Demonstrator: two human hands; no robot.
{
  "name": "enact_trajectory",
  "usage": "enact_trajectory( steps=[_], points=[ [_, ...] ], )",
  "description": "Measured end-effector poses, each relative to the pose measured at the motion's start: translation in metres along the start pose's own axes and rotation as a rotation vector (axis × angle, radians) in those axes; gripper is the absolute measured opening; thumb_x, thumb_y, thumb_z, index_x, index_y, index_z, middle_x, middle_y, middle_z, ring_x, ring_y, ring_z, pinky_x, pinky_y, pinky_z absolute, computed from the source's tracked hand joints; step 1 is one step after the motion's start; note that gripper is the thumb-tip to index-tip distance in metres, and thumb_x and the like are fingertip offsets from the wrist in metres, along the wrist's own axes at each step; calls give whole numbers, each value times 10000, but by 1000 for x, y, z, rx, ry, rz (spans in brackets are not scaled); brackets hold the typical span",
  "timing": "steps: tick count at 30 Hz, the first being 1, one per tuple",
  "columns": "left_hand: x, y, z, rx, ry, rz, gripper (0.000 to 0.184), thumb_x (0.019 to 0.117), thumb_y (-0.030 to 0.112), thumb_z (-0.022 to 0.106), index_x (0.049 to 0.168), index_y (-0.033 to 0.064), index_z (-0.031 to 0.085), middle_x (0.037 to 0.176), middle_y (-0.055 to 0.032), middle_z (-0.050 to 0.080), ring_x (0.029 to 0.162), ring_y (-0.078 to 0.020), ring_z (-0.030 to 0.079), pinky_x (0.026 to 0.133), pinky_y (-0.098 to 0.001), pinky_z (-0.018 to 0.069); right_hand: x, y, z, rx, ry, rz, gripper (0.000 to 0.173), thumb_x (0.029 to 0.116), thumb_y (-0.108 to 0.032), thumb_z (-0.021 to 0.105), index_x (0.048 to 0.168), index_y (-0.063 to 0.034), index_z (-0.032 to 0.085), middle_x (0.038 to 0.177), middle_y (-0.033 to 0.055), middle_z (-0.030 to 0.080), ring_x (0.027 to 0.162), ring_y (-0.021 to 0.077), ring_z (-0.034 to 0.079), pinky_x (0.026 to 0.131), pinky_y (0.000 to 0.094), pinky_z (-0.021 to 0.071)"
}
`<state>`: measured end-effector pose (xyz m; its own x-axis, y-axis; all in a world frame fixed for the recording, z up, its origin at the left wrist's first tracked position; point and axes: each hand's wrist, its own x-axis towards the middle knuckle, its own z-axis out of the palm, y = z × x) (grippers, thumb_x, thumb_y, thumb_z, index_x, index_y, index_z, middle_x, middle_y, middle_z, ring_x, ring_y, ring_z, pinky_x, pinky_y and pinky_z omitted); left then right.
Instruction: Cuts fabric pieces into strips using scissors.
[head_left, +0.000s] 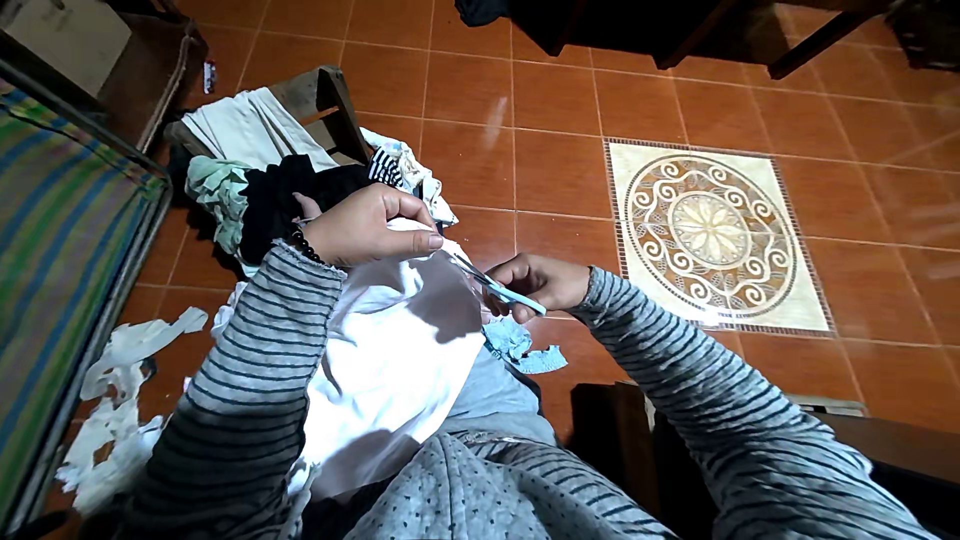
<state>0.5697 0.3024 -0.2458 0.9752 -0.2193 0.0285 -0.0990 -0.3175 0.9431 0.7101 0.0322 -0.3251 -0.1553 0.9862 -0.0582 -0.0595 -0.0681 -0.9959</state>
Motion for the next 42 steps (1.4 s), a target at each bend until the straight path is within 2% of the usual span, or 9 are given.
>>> enact_trajectory(
  steps=[3, 8, 17, 21, 25, 29, 34, 39, 42],
  points=[
    [-1, 3, -1, 33, 43, -51, 73, 917, 127, 709, 853, 95, 724, 726, 79, 675, 639, 39, 601, 594, -140, 499, 1, 0, 0, -3, 12, -4, 349, 867, -486, 771, 882, -155, 660, 805, -129, 668, 718, -52, 610, 617, 141, 485],
    [-5, -2, -3, 121, 124, -89, 88, 924, 179, 701, 872, 111, 723, 725, 85, 655, 629, 41, 566, 589, -154, 464, -3, 4, -1, 19, 13, -35, 354, 894, -510, 744, 894, -164, 670, 799, -130, 676, 676, -66, 595, 577, 126, 465],
    [-2, -4, 2, 109, 41, -64, 114, 963, 184, 645, 892, 121, 708, 753, 92, 641, 673, 44, 562, 627, -156, 462, 0, 12, 6, 13, 72, -55, 388, 912, -539, 709, 919, -152, 684, 823, -131, 679, 747, -48, 616, 670, 164, 508],
    [-3, -5, 4, 113, 31, -86, 125, 971, 194, 647, 893, 116, 704, 741, 83, 632, 655, 32, 552, 610, -165, 452, 3, 18, 11, 41, 81, -60, 348, 918, -504, 718, 929, -157, 689, 821, -137, 680, 717, -58, 603, 631, 150, 488],
    [-1, -2, 7, 111, -7, -127, 141, 980, 188, 645, 873, 111, 698, 731, 73, 621, 647, 18, 540, 603, -182, 438, 8, 21, 16, 64, 94, -63, 322, 912, -493, 730, 929, -174, 693, 821, -154, 675, 747, -52, 616, 683, 168, 515],
    [-4, -3, 4, 74, -12, -162, 108, 964, 185, 665, 886, 118, 696, 752, 69, 636, 679, 10, 567, 634, -185, 463, 5, 22, 13, 67, 94, -87, 334, 928, -498, 710, 902, -165, 693, 783, -149, 664, 683, -65, 586, 610, 146, 480],
    [-18, -15, -11, -43, -142, -229, 70, 951, 122, 668, 903, 84, 702, 701, 61, 656, 612, 18, 595, 579, -148, 494, -2, 23, 9, 73, 77, -91, 292, 940, -456, 710, 879, -172, 678, 770, -147, 655, 667, -70, 574, 583, 135, 455],
    [-19, -20, -12, -112, -132, -123, 112, 948, 128, 651, 851, 108, 705, 679, 82, 655, 600, 33, 594, 557, -129, 488, 3, 20, 9, 65, -10, -93, 347, 935, -502, 699, 935, -156, 675, 822, -134, 660, 752, -45, 607, 673, 170, 503],
    [-15, -14, -11, -99, -160, -108, 128, 954, 131, 653, 843, 100, 707, 680, 74, 659, 603, 30, 599, 557, -130, 487, 7, 15, 9, 53, -11, -79, 348, 934, -504, 699, 918, -159, 663, 801, -137, 655, 718, -55, 596, 638, 156, 486]
  ],
)
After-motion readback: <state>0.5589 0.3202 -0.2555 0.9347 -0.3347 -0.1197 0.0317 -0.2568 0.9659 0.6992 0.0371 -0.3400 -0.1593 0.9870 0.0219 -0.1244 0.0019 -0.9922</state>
